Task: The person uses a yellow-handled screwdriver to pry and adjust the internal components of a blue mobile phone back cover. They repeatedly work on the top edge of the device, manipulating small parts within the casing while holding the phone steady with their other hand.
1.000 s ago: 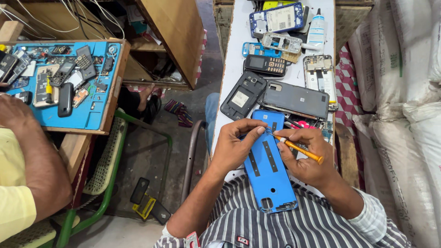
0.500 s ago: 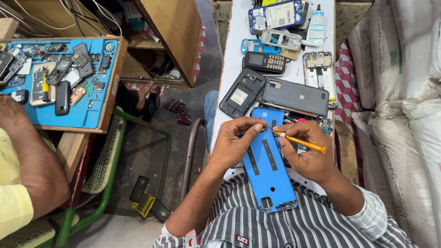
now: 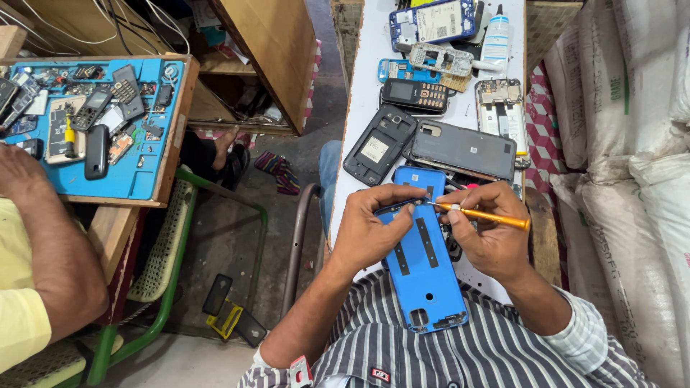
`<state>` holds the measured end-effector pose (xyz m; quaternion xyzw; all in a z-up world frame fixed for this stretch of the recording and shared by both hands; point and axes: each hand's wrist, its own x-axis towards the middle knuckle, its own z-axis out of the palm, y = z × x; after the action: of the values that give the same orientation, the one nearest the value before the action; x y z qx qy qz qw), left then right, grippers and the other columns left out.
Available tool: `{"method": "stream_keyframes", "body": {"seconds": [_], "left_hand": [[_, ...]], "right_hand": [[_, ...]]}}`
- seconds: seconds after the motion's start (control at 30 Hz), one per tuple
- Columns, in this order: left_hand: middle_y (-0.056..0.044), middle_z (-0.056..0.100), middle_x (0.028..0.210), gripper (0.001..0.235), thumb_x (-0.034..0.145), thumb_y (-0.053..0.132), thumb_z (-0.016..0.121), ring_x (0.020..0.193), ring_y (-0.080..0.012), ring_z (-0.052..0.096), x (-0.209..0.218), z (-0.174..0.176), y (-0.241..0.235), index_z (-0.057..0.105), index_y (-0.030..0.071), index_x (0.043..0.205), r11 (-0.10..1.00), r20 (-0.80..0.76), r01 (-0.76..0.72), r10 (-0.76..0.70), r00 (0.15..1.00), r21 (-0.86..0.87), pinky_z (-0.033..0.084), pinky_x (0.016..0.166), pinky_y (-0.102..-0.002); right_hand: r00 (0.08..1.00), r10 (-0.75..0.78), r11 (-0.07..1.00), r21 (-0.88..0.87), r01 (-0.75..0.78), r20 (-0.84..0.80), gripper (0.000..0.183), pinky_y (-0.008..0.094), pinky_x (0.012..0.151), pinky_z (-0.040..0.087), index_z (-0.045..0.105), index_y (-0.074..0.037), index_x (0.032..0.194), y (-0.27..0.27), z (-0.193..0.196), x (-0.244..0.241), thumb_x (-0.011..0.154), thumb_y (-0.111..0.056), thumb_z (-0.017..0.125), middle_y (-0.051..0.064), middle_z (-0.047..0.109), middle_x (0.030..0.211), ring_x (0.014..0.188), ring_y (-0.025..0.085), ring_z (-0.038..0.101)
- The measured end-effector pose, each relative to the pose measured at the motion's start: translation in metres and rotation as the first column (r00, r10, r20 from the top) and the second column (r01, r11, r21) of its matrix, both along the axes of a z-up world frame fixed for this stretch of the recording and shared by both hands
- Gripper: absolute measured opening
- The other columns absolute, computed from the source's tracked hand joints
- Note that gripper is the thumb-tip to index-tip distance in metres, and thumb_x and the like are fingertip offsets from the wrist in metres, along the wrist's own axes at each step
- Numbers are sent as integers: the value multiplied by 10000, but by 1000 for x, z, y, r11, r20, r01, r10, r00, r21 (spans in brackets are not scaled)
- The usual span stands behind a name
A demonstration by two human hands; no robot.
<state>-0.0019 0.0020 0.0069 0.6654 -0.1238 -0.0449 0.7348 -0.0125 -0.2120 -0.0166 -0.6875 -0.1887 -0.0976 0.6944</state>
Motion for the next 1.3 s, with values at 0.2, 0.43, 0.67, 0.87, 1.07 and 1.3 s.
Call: {"method": "stream_keyframes", "body": {"seconds": [0.2,0.43,0.67,0.87,1.07,1.3], "left_hand": [[-106,785,1030,259,902,23,654,959,-111,722,-4,12,-1,745,-17,1140,999,-4,-1,1,1000,44,581,885,-260],[-102,747,1031,290,870,58,746,980,-173,728,-12,31,1,734,26,1157,980,155,-44,14,988,194,564,891,-297],[-115,750,1018,273,871,74,763,972,-204,751,-10,42,-3,732,35,1139,955,261,-137,67,963,262,580,867,-304],[-119,751,1028,268,875,47,766,962,-219,761,-6,47,-3,729,39,1140,959,296,-138,61,953,246,590,858,-307],[-111,744,962,264,874,38,767,899,-229,755,-5,54,-5,742,52,1136,949,315,-149,57,947,278,579,801,-318],[-111,727,930,280,878,45,771,855,-252,738,-8,66,-5,733,68,1154,940,398,-160,28,917,301,564,745,-332]], "right_hand": [[999,34,999,22,-35,41,182,321,880,652,475,-6,1094,-2,3,0,991,-1,625,209,724,1080,967,172,745],[999,3,1000,2,-4,35,180,317,874,642,479,-1,1085,0,3,-5,985,14,628,213,722,1081,962,167,740],[998,-43,999,12,42,51,189,292,840,635,483,-2,1099,1,2,-4,992,12,639,209,724,1088,932,145,726],[996,-40,999,16,39,75,230,293,843,640,457,-2,1128,0,2,-3,995,-2,645,229,717,1128,935,155,739],[989,-70,997,-11,72,132,249,307,879,634,448,-5,1139,2,2,-4,992,21,647,246,701,1129,966,184,739],[974,-148,989,50,142,172,240,277,900,593,414,-21,1133,2,0,-5,1012,42,610,223,690,1106,1013,184,719]]}}
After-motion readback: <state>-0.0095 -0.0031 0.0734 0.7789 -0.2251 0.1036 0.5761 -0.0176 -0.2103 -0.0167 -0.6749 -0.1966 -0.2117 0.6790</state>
